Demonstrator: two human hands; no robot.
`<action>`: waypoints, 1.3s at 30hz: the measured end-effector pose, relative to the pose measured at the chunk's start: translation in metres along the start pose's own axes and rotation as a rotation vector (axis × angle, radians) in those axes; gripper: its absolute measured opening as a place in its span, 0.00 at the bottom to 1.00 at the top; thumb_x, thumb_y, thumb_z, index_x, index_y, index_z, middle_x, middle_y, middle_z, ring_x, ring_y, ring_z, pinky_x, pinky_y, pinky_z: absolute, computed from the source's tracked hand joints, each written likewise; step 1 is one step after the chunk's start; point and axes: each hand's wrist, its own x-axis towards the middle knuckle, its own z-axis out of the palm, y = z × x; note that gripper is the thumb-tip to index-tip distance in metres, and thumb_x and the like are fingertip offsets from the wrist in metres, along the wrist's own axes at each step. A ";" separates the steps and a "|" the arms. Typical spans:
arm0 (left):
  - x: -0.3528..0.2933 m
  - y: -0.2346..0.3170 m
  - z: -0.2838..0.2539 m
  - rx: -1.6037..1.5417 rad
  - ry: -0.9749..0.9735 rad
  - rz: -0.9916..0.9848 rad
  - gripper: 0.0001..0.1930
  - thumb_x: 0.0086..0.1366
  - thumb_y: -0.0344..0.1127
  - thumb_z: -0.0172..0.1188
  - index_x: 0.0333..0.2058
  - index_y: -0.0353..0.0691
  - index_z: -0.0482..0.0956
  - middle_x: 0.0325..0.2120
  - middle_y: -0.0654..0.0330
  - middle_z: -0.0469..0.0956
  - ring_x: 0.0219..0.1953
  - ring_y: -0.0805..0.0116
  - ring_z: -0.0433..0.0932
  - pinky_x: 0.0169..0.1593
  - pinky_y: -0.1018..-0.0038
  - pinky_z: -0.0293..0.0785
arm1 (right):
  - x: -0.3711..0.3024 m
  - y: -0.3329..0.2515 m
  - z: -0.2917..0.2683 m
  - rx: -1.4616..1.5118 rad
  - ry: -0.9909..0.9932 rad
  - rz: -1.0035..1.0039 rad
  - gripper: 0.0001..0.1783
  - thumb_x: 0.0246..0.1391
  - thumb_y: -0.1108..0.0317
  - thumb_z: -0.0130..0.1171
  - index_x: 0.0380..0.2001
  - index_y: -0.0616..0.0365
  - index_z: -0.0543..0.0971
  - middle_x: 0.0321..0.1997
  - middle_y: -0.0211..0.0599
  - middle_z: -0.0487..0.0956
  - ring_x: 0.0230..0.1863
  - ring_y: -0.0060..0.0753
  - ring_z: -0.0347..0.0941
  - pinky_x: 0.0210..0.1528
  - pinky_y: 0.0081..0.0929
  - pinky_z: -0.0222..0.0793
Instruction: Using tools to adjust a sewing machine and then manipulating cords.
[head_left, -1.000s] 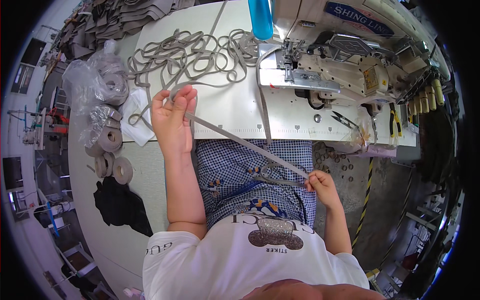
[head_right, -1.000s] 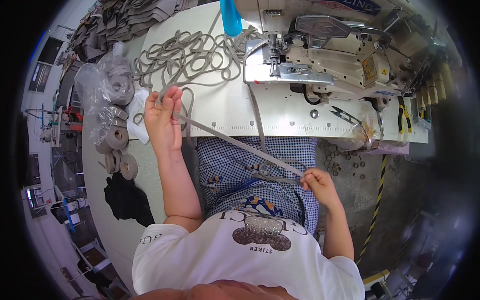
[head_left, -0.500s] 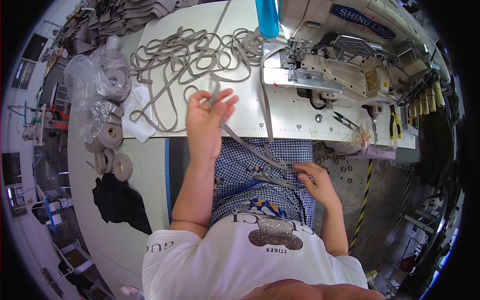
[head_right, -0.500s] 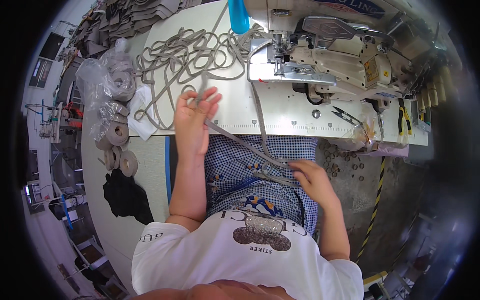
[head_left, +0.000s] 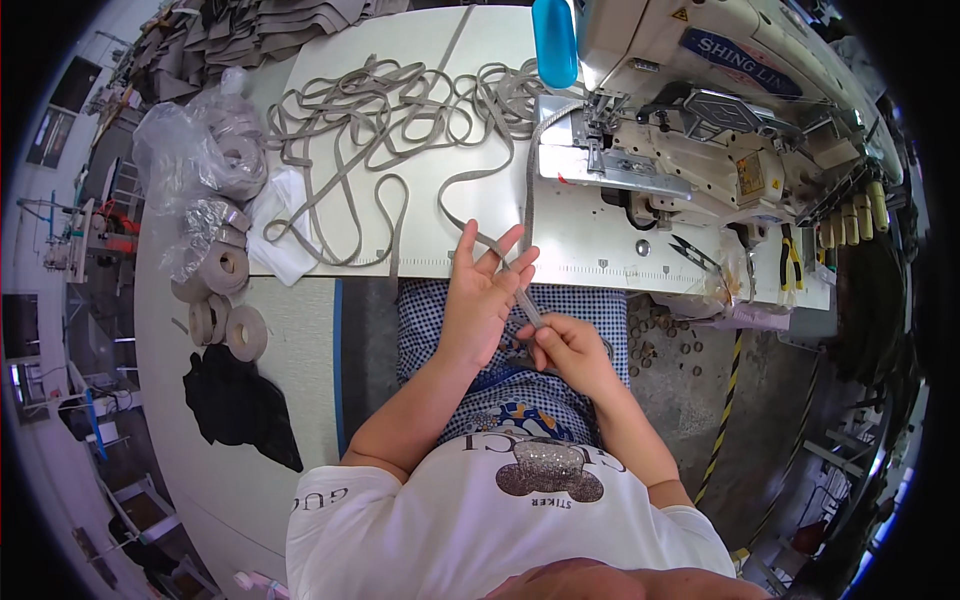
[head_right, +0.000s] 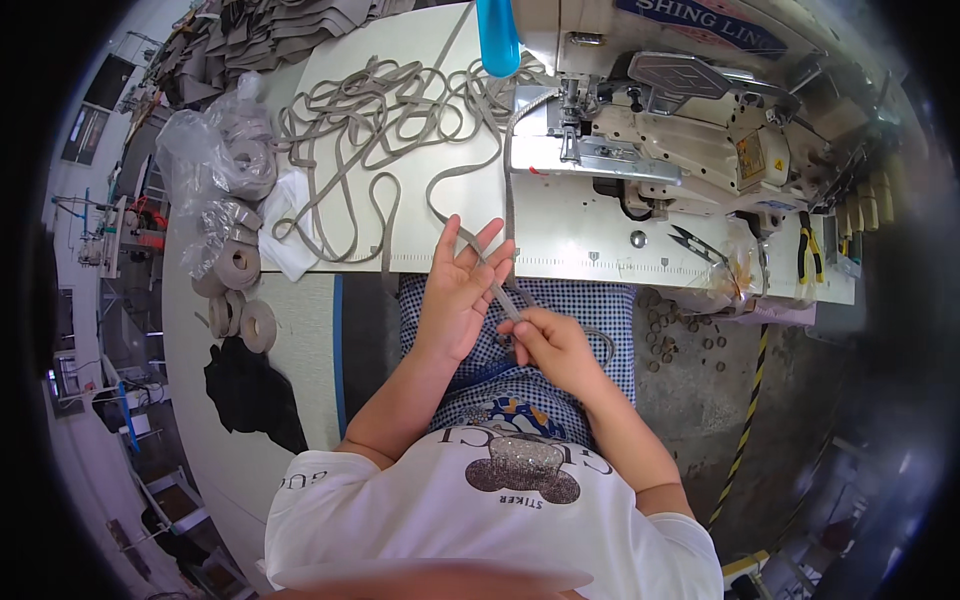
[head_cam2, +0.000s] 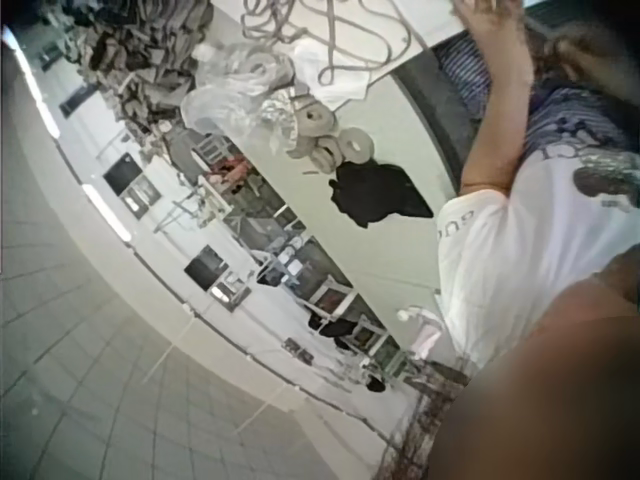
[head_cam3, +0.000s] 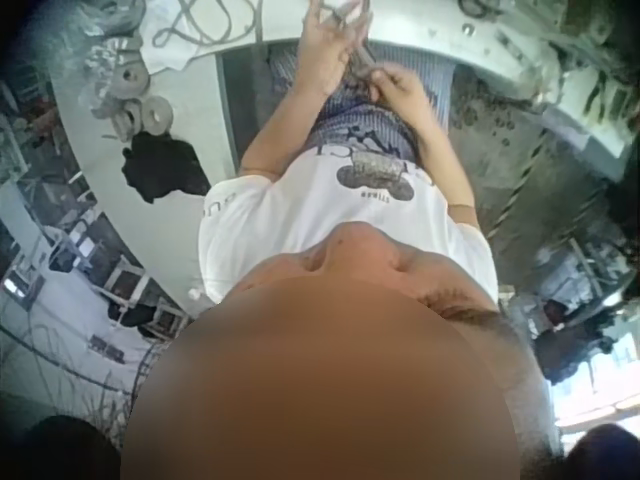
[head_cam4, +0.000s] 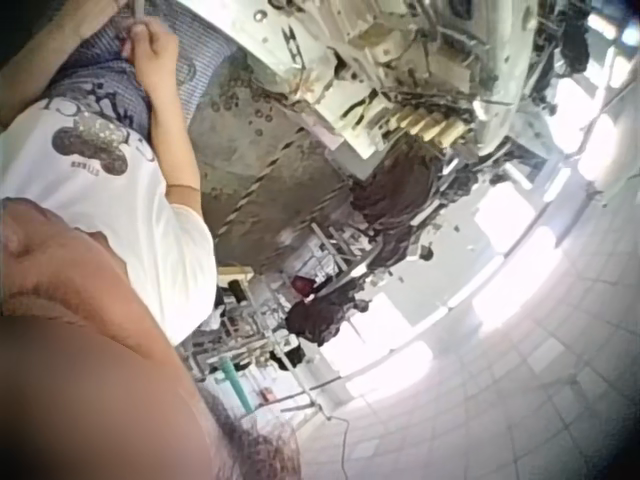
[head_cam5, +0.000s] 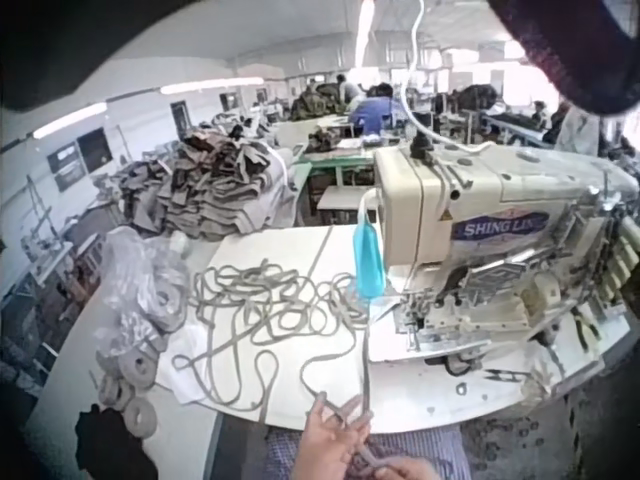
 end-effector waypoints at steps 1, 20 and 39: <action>0.001 -0.001 -0.002 -0.062 0.020 -0.022 0.41 0.59 0.19 0.48 0.62 0.45 0.30 0.55 0.45 0.58 0.53 0.59 0.67 0.54 0.69 0.67 | -0.006 0.003 -0.002 0.005 0.006 0.020 0.11 0.58 0.70 0.44 0.34 0.63 0.75 0.17 0.26 0.70 0.19 0.13 0.63 0.23 0.11 0.58; 0.029 0.038 -0.026 -0.152 0.195 0.051 0.32 0.60 0.23 0.50 0.60 0.41 0.45 0.46 0.52 0.69 0.43 0.69 0.73 0.47 0.77 0.73 | -0.054 0.036 -0.045 -0.001 -0.033 0.110 0.13 0.59 0.65 0.46 0.30 0.63 0.76 0.18 0.28 0.74 0.21 0.15 0.68 0.24 0.11 0.60; 0.027 0.072 -0.044 -0.426 0.029 -0.034 0.13 0.61 0.26 0.51 0.46 0.40 0.69 0.36 0.64 0.76 0.40 0.72 0.76 0.45 0.77 0.76 | -0.104 0.082 -0.108 -0.162 -0.020 0.222 0.12 0.56 0.68 0.49 0.33 0.66 0.77 0.24 0.32 0.76 0.26 0.19 0.69 0.30 0.18 0.65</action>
